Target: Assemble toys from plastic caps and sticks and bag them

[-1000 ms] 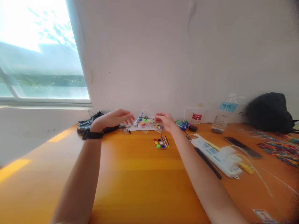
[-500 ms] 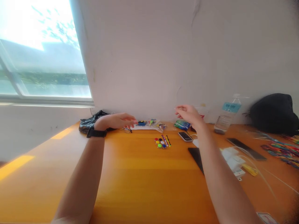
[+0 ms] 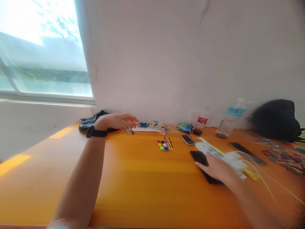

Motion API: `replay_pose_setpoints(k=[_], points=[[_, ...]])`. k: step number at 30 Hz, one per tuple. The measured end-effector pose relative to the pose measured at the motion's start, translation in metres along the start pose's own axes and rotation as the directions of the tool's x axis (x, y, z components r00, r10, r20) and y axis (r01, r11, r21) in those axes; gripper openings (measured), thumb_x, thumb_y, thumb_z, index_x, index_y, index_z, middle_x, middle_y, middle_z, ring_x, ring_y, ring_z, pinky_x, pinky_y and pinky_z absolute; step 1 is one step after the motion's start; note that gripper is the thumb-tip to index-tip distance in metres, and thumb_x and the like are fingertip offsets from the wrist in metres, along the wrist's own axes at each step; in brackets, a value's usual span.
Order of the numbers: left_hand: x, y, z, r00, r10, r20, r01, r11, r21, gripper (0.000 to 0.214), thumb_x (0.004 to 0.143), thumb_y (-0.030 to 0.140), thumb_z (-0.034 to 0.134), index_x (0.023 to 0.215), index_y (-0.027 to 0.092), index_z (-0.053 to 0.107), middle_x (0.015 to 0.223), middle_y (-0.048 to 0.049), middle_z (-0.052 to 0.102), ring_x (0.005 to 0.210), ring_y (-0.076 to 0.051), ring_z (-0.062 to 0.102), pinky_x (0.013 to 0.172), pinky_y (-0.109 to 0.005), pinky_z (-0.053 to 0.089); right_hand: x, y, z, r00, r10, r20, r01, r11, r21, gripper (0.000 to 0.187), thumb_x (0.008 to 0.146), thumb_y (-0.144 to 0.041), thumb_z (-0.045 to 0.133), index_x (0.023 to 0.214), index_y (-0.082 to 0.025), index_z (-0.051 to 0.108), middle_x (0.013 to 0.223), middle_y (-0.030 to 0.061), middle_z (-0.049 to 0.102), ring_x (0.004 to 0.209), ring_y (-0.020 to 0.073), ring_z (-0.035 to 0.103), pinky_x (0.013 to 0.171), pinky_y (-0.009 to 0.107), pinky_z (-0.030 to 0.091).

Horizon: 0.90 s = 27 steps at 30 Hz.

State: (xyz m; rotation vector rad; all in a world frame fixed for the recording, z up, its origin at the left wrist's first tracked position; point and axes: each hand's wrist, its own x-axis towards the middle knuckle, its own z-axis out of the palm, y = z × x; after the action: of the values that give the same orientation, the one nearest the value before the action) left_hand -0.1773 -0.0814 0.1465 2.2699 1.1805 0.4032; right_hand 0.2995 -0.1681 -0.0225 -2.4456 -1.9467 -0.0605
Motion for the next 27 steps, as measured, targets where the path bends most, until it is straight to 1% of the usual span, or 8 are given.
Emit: replay_pose_setpoints(k=[3,8,9,13,17,20,23,27], points=[[0.0,0.001,0.001,1.0,-0.017,-0.005,0.017,1.0,0.001,0.054,0.082,0.066,0.066,0.118,0.027,0.077,0.108,-0.0055,0.079,0.094,-0.021,0.07,0.073,-0.022,0.05,-0.014,-0.005,0.008,0.994,0.057,-0.089,-0.055,0.998,0.024,0.065,0.091,-0.064,0.046,0.126,-0.011,0.058,0.113,0.0242,0.07,0.104,0.0417,0.069,0.077,0.048,0.055],[-0.002,0.005,0.001,1.0,-0.001,-0.009,0.001,1.0,0.018,0.052,0.082,0.065,0.067,0.116,0.026,0.078,0.103,-0.0052,0.079,0.087,-0.02,0.069,0.07,-0.021,0.049,-0.018,-0.009,0.015,0.983,0.098,-0.156,-0.094,0.995,0.034,0.086,0.091,-0.066,0.044,0.15,-0.005,0.038,0.133,0.0276,0.062,0.118,0.0422,0.064,0.083,0.048,0.055],[-0.003,0.006,0.001,1.0,0.002,-0.014,-0.002,1.0,0.019,0.052,0.082,0.064,0.067,0.115,0.026,0.078,0.102,-0.0051,0.079,0.086,-0.02,0.069,0.07,-0.022,0.05,-0.018,-0.009,0.015,0.982,0.099,-0.159,-0.096,0.995,0.028,0.086,0.091,-0.066,0.043,0.152,-0.005,0.037,0.134,0.0277,0.062,0.119,0.0421,0.064,0.083,0.048,0.055],[-0.002,0.006,0.001,1.0,-0.001,-0.015,0.002,1.0,0.031,0.052,0.083,0.064,0.067,0.116,0.026,0.078,0.103,-0.0048,0.079,0.088,-0.021,0.07,0.075,-0.022,0.051,-0.022,-0.013,0.01,0.987,0.102,-0.124,-0.103,0.995,-0.004,0.077,0.094,-0.062,0.039,0.146,-0.005,0.043,0.129,0.0266,0.065,0.117,0.0413,0.066,0.082,0.047,0.055],[-0.001,0.006,0.001,1.0,-0.007,-0.003,0.007,0.999,0.037,0.053,0.083,0.064,0.066,0.119,0.026,0.077,0.109,-0.0054,0.079,0.095,-0.022,0.071,0.079,-0.022,0.052,-0.033,-0.012,0.011,0.977,0.09,-0.193,-0.085,0.996,0.034,0.087,0.095,-0.066,0.036,0.156,-0.004,0.032,0.132,0.0276,0.064,0.117,0.0437,0.065,0.086,0.051,0.055],[-0.001,0.005,0.001,1.0,-0.017,0.0,0.017,0.997,0.071,0.054,0.085,0.065,0.064,0.122,0.027,0.076,0.113,-0.0054,0.079,0.099,-0.023,0.07,0.077,-0.022,0.051,-0.046,-0.003,0.021,0.959,0.068,-0.277,-0.041,0.994,0.103,0.092,0.092,-0.072,0.037,0.155,-0.005,0.035,0.133,0.0276,0.064,0.119,0.0452,0.064,0.093,0.054,0.054],[0.0,0.004,0.002,1.0,-0.01,0.005,0.009,0.997,0.08,0.055,0.085,0.066,0.063,0.122,0.027,0.075,0.114,-0.0054,0.078,0.099,-0.023,0.07,0.075,-0.022,0.051,-0.062,0.008,0.036,0.932,0.073,-0.355,-0.006,0.983,0.185,0.093,0.088,-0.074,0.04,0.152,-0.006,0.039,0.139,0.027,0.061,0.128,0.0446,0.059,0.104,0.054,0.051],[0.001,0.005,0.002,1.0,-0.017,0.006,0.016,0.997,0.077,0.06,0.082,0.069,0.064,0.123,0.027,0.075,0.11,-0.0053,0.079,0.094,-0.023,0.07,0.072,-0.022,0.05,-0.08,0.017,0.052,0.906,0.065,-0.419,0.061,0.958,0.281,0.089,0.086,-0.074,0.048,0.152,-0.015,0.038,0.148,0.022,0.056,0.137,0.0417,0.053,0.113,0.054,0.046]])
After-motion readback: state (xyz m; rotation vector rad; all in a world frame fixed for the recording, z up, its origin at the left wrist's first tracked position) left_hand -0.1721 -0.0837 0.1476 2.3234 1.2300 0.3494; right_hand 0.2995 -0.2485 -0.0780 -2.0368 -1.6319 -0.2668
